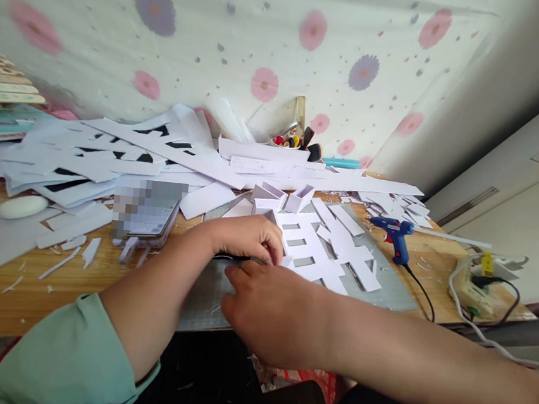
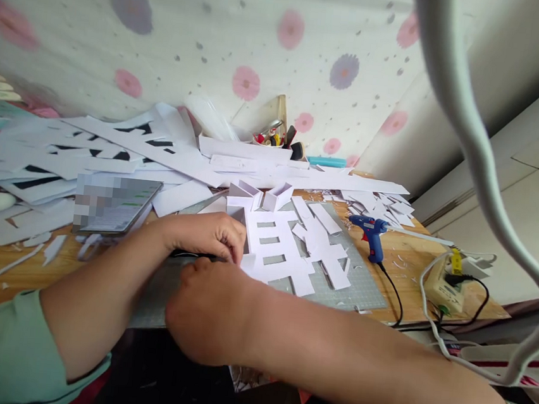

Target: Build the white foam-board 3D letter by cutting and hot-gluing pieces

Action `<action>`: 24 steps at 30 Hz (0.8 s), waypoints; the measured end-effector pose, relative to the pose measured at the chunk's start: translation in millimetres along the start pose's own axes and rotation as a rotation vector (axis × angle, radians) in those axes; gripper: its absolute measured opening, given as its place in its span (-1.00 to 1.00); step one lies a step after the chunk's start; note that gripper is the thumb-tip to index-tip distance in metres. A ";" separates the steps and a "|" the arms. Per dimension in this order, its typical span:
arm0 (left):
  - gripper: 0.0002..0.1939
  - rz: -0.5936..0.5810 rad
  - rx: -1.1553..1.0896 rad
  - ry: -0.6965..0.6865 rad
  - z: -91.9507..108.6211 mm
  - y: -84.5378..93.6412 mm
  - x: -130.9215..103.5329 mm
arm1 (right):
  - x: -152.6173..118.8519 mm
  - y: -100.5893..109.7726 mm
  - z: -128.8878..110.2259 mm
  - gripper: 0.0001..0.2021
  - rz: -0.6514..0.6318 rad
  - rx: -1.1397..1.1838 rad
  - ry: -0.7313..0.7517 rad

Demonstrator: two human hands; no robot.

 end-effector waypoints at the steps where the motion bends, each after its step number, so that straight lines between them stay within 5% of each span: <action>1: -0.82 0.000 0.003 0.005 -1.1 0.0 0.0 | 11.7 0.5 -1.5 -0.83 -0.015 -0.067 -0.069; 6: -0.84 -0.003 -0.003 0.002 -3.7 -1.4 1.4 | 51.9 -16.6 5.7 -0.65 -0.147 -0.057 -0.218; 10: -0.83 0.000 0.005 0.016 -5.4 -2.4 2.8 | 63.2 -19.7 16.6 -0.55 0.008 0.098 -0.265; 19: -0.85 0.009 0.024 0.028 -4.2 -3.4 2.5 | 52.0 -19.3 -0.9 -0.70 0.007 0.093 -0.212; 24: -0.87 0.005 0.030 0.012 -4.5 -3.2 2.3 | 30.5 -14.5 -15.8 -0.51 -0.054 0.165 -0.147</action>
Point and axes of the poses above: each hand's wrist, its own x-axis towards the middle knuckle, its own y-axis out of the back of the hand, z = x × y, the point moved 7 cm from there along x, towards the middle knuckle, and after that the axes turned 10 degrees about -z, right-handed, at the moved point
